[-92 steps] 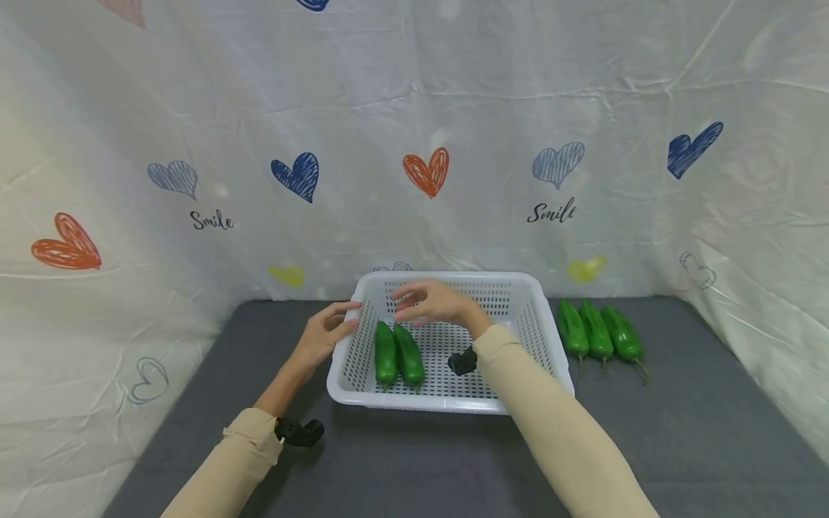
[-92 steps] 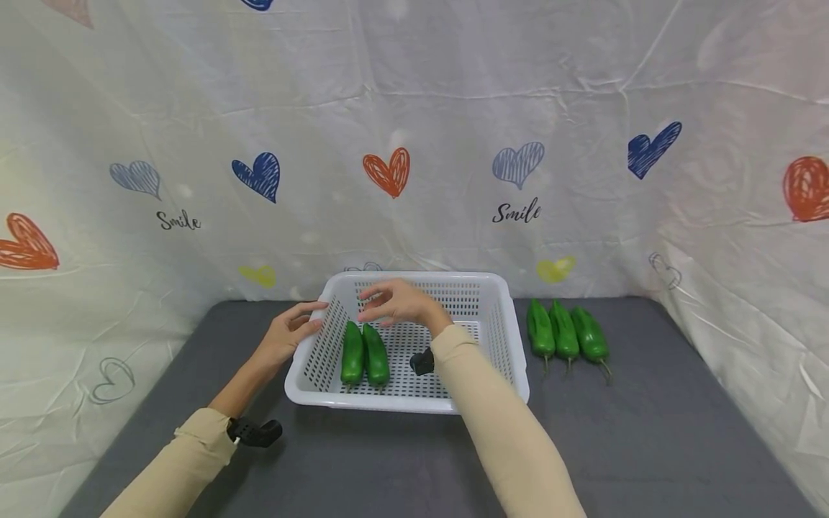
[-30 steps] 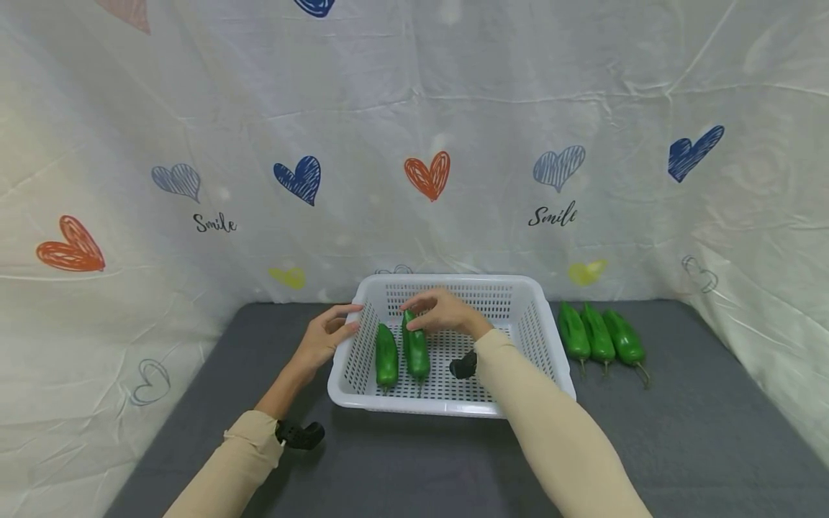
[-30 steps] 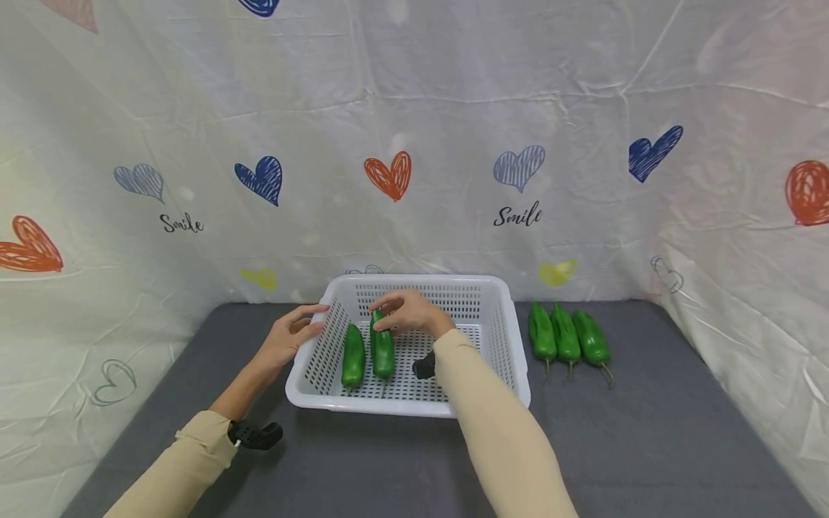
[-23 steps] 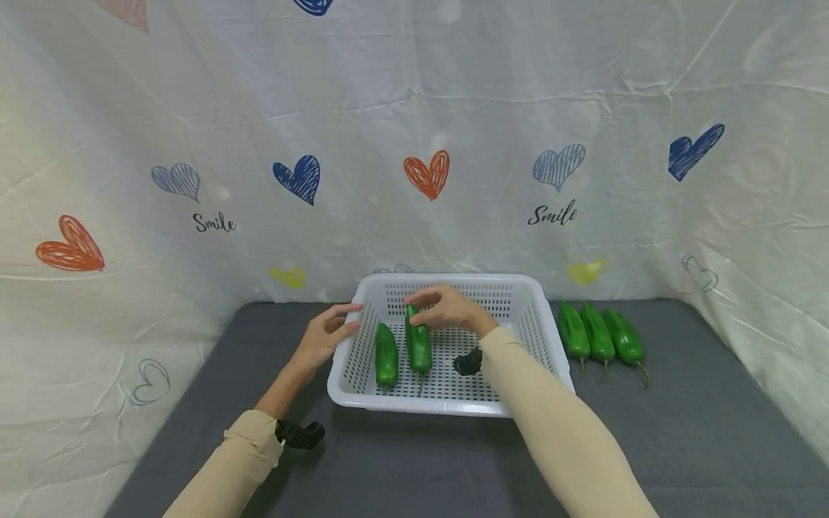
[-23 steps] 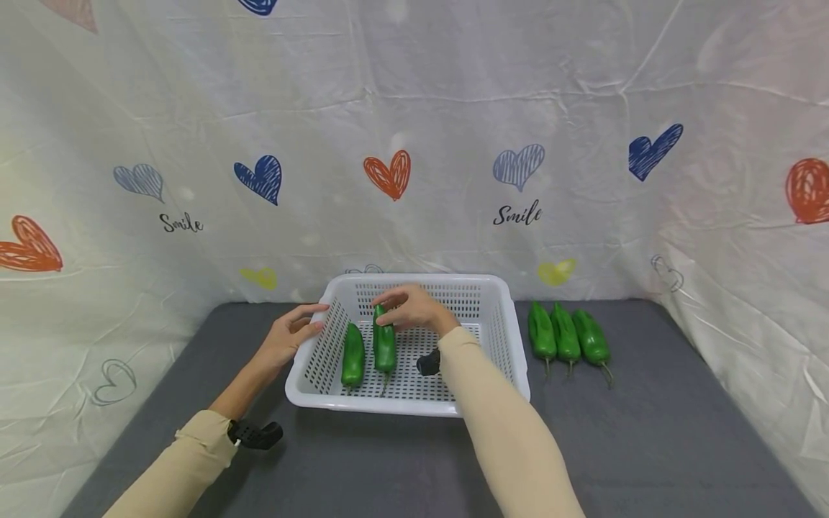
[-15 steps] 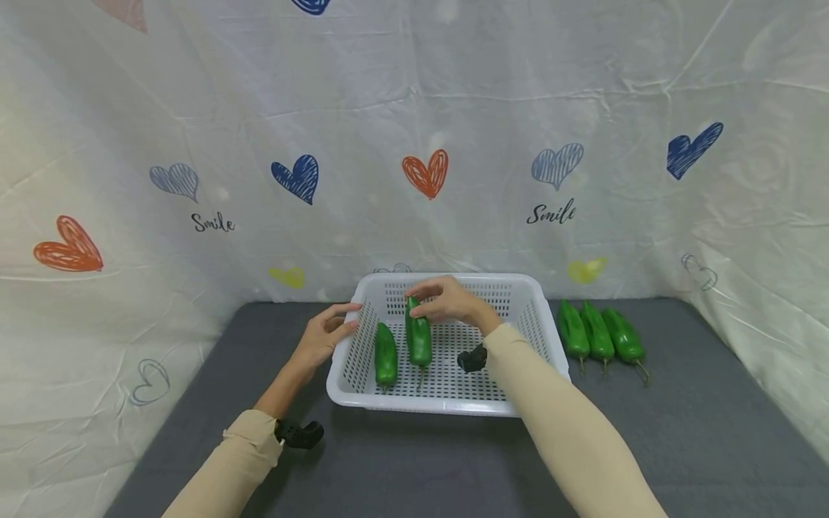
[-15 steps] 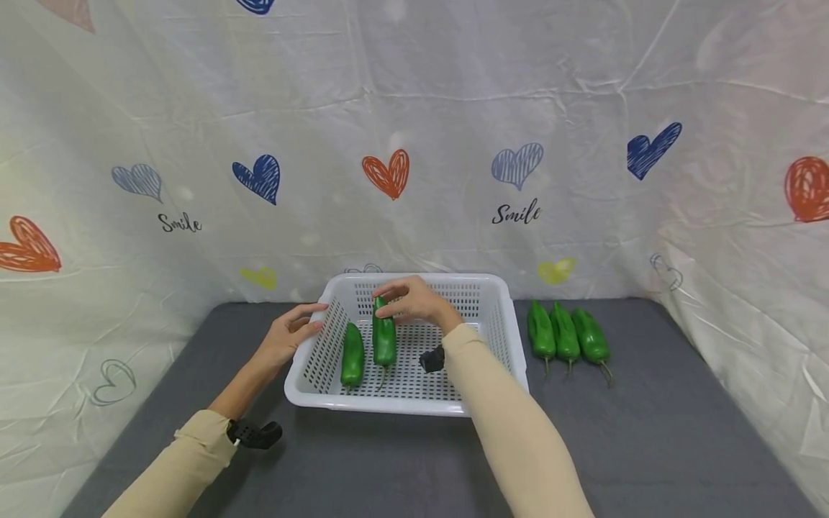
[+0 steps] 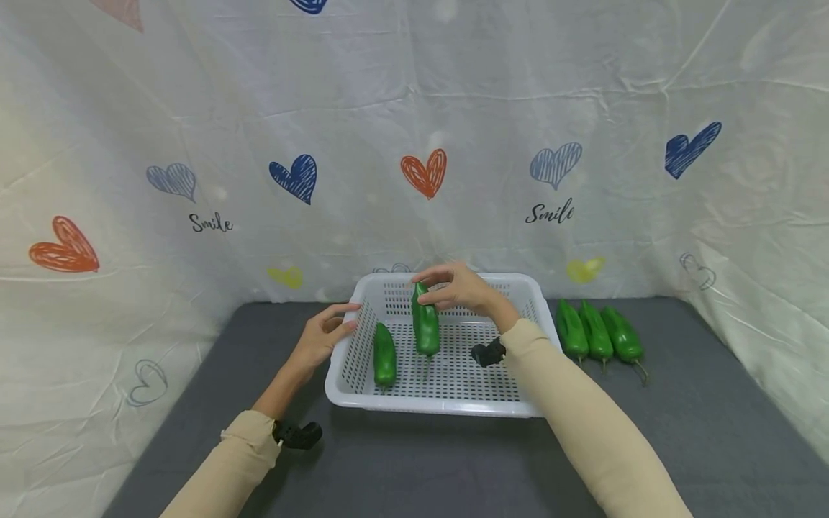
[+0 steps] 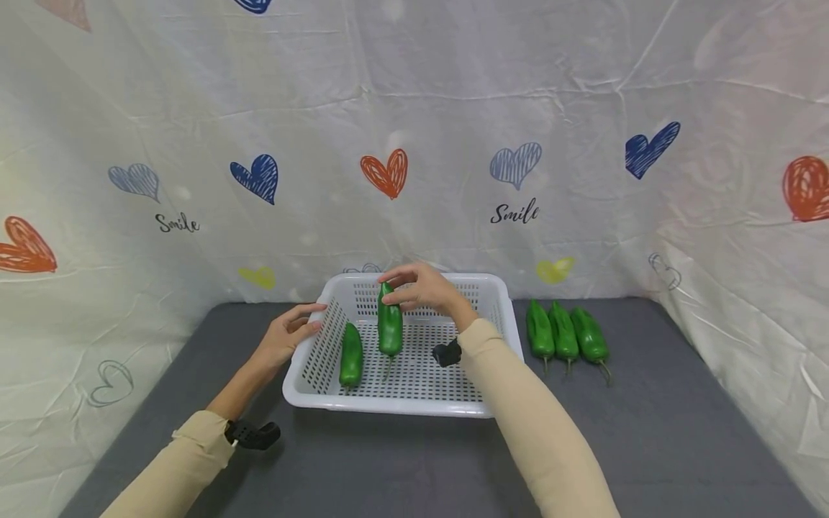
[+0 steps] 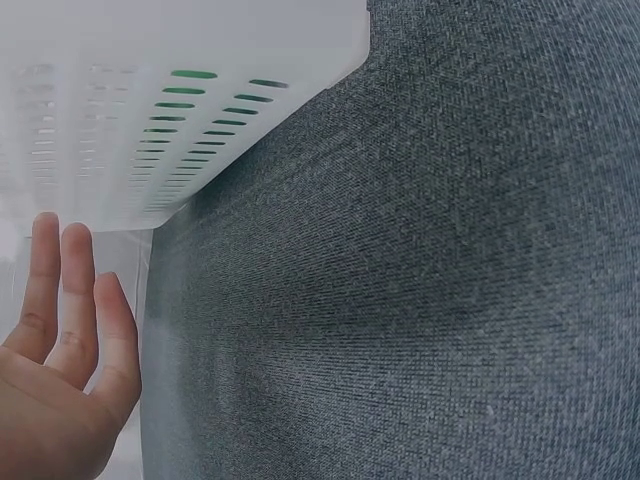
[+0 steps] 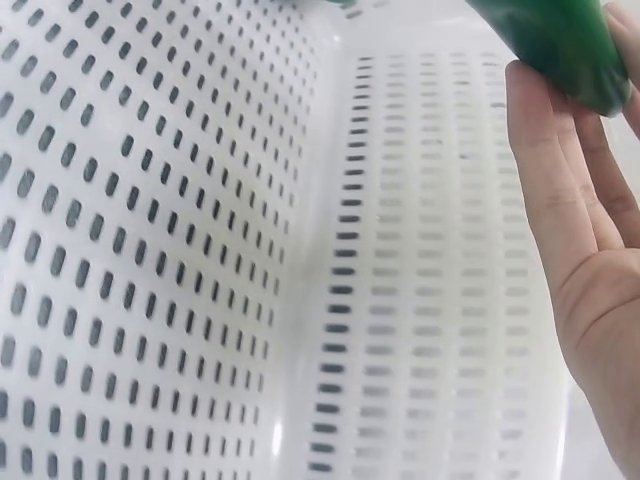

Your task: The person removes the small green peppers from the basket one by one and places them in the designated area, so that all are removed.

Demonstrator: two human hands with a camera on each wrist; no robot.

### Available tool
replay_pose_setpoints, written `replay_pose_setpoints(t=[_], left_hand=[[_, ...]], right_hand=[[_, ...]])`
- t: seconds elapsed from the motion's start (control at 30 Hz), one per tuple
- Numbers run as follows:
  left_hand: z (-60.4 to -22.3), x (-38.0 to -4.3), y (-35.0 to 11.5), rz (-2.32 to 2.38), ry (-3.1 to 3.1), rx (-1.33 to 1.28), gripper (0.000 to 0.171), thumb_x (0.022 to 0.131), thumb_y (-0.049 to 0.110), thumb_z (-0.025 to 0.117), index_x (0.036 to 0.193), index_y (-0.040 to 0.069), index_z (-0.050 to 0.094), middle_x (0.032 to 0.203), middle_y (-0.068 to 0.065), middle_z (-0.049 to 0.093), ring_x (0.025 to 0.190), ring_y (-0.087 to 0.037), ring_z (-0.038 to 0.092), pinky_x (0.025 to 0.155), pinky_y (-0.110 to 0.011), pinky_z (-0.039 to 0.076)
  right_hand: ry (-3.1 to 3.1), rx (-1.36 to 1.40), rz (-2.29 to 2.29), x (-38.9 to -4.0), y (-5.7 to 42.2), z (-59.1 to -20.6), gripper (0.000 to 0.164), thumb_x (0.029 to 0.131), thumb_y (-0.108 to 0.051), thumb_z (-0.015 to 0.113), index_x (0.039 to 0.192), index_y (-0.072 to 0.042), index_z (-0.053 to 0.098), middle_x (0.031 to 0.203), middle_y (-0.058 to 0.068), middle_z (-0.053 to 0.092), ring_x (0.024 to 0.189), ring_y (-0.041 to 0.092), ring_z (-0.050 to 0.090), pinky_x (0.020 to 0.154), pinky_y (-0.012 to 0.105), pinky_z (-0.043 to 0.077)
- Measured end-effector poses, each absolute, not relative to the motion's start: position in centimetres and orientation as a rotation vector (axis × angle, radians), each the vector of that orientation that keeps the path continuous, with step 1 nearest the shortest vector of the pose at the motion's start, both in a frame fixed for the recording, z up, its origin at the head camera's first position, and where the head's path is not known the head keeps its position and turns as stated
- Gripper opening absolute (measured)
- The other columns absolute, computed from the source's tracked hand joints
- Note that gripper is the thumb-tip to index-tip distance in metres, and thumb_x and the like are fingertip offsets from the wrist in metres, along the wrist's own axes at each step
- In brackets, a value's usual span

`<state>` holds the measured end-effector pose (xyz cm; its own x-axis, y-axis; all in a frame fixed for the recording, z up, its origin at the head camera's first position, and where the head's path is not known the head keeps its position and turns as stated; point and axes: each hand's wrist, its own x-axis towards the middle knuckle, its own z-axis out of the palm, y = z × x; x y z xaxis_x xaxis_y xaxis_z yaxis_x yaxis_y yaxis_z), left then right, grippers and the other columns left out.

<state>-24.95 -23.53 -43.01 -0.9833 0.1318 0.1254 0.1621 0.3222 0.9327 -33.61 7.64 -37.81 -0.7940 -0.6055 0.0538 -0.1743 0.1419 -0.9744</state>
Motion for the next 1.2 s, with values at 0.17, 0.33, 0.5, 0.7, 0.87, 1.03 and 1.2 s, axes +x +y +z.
replay_pose_setpoints(t=[0.17,0.33,0.5,0.7,0.87,1.03,1.2], left_hand=[[-43.4,-25.2,-23.7,-1.792,-2.521,-0.296,0.046,0.102,0.025,0.066,0.145,0.010,0.056,0.129,-0.026,0.061,0.099,-0.033,0.068,0.073,-0.041,0.056],[-43.6,-25.3,-23.8,-1.784,-2.530,-0.293,0.044,0.103,0.023,0.065,0.145,0.010,0.056,0.129,-0.025,0.061,0.099,-0.031,0.068,0.074,-0.040,0.056],[-43.6,-25.3,-23.8,-1.800,-2.517,-0.297,0.045,0.103,0.021,0.064,0.145,0.009,0.055,0.130,-0.027,0.060,0.101,-0.034,0.067,0.074,-0.042,0.056],[-43.5,-25.3,-23.9,-1.772,-2.538,-0.290,0.045,0.103,0.025,0.065,0.145,0.010,0.056,0.131,-0.025,0.060,0.103,-0.033,0.067,0.076,-0.042,0.056],[-43.4,-25.2,-23.9,-1.778,-2.547,-0.283,0.046,0.102,0.029,0.066,0.144,0.012,0.057,0.131,-0.023,0.061,0.104,-0.033,0.067,0.077,-0.042,0.056],[-43.2,-25.1,-24.0,-1.784,-2.566,-0.284,0.047,0.102,0.028,0.066,0.145,0.014,0.056,0.133,-0.023,0.059,0.106,-0.034,0.066,0.078,-0.043,0.055],[-43.0,-24.9,-23.9,-1.768,-2.579,-0.288,0.047,0.103,0.027,0.065,0.146,0.012,0.055,0.136,-0.024,0.057,0.110,-0.036,0.064,0.080,-0.044,0.055]], right_hand=[[2.072,-0.755,-1.686,-33.4,8.4,-37.0,0.052,0.089,-0.008,0.081,0.136,0.001,0.062,0.129,0.015,0.060,0.108,0.032,0.064,0.086,0.045,0.055],[2.072,-0.777,-1.684,-33.3,9.1,-36.3,0.052,0.089,-0.009,0.081,0.136,0.001,0.062,0.129,0.015,0.060,0.110,0.032,0.064,0.088,0.045,0.054],[2.096,-0.799,-1.674,-33.0,10.0,-35.4,0.048,0.088,-0.011,0.082,0.133,-0.006,0.066,0.129,0.013,0.062,0.111,0.032,0.064,0.088,0.046,0.054],[2.104,-0.807,-1.675,-32.6,11.2,-34.5,0.045,0.089,-0.008,0.081,0.132,-0.006,0.067,0.132,0.017,0.060,0.111,0.033,0.064,0.089,0.048,0.053],[2.104,-0.818,-1.681,-32.4,12.4,-34.2,0.046,0.090,-0.006,0.079,0.134,-0.004,0.065,0.131,0.018,0.060,0.108,0.034,0.066,0.088,0.048,0.054],[2.112,-0.827,-1.696,-32.1,13.7,-33.7,0.045,0.090,-0.005,0.079,0.133,-0.002,0.065,0.129,0.021,0.060,0.104,0.035,0.067,0.085,0.049,0.055],[2.134,-0.846,-1.684,-31.8,15.1,-33.1,0.045,0.090,-0.005,0.079,0.132,-0.002,0.066,0.128,0.020,0.061,0.102,0.034,0.068,0.084,0.050,0.055]])
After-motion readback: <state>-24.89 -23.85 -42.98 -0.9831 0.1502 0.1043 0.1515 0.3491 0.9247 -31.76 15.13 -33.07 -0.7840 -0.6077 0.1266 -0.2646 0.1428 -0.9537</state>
